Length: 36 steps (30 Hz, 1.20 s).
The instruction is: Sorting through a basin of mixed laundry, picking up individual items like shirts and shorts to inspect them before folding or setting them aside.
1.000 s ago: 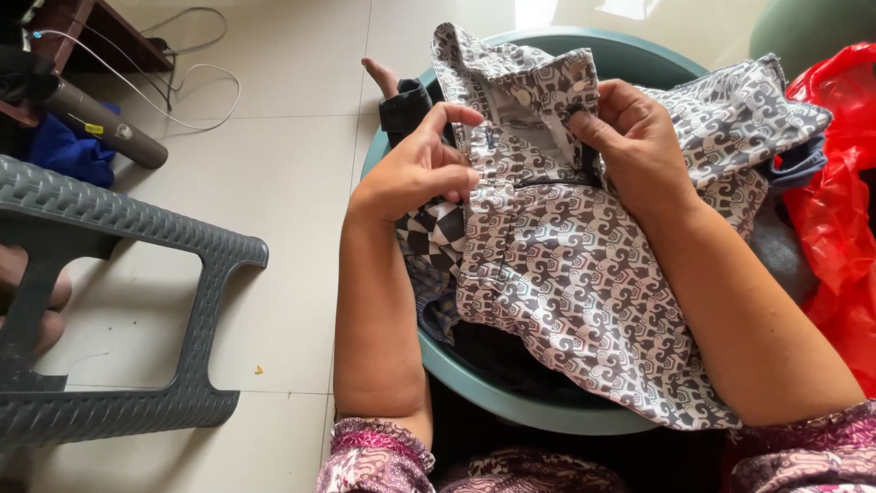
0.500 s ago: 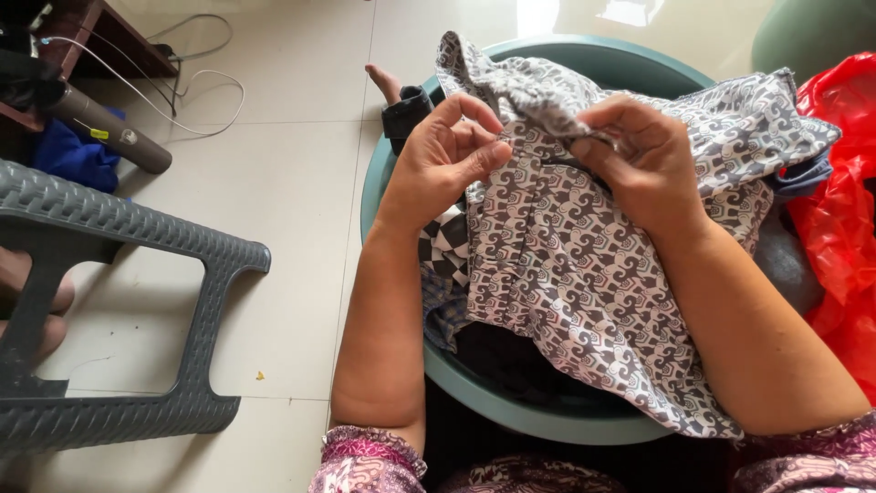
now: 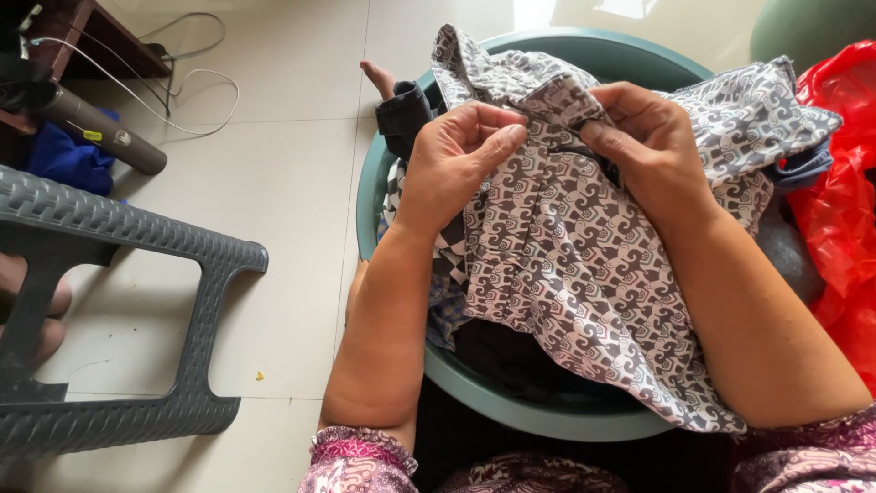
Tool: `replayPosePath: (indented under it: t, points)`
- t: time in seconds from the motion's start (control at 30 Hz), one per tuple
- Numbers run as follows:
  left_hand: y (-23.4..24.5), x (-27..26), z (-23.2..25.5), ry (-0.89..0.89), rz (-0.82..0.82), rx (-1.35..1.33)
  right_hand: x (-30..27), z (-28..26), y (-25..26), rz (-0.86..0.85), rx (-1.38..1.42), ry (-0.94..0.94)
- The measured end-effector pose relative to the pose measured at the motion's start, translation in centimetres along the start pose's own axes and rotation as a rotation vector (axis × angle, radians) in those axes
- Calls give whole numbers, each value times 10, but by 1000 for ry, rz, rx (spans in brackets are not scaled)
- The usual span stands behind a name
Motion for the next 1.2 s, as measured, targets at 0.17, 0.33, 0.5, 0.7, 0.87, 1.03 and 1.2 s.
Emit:
replayPosePath:
  t: [0.17,0.33,0.5,0.7,0.87,1.03,1.2]
  points:
    - [-5,-4,7,-4,-113,-19,4,10,7,32,-129,54]
    - [-9,-6,7,-47,-59,284,4,16,13,170,16,227]
    - [-10,-8,10,16,-127,134,6,9,7,67,54,-3]
    - [-6,1,-13,132,-123,-190,-4,3,-5,34,-41,60]
    - [-3,4,-19,113,-93,-230,-1,5,-3,-23,-64,84]
    - [0,5,-19,47,-128,-145,6,15,1,-74,-172,217]
    - [2,-2,-2,102,-97,-55,4,25,-2,-145,-247,326]
Point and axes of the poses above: each hand's wrist, its own x-axis towards the middle knuckle, its own y-axis out of the back of the hand, z = x × y, the point moved 1 cm from there along x, towards the middle knuckle, and after that the axes turned 14 degrees about z, right-handed, at the moved point
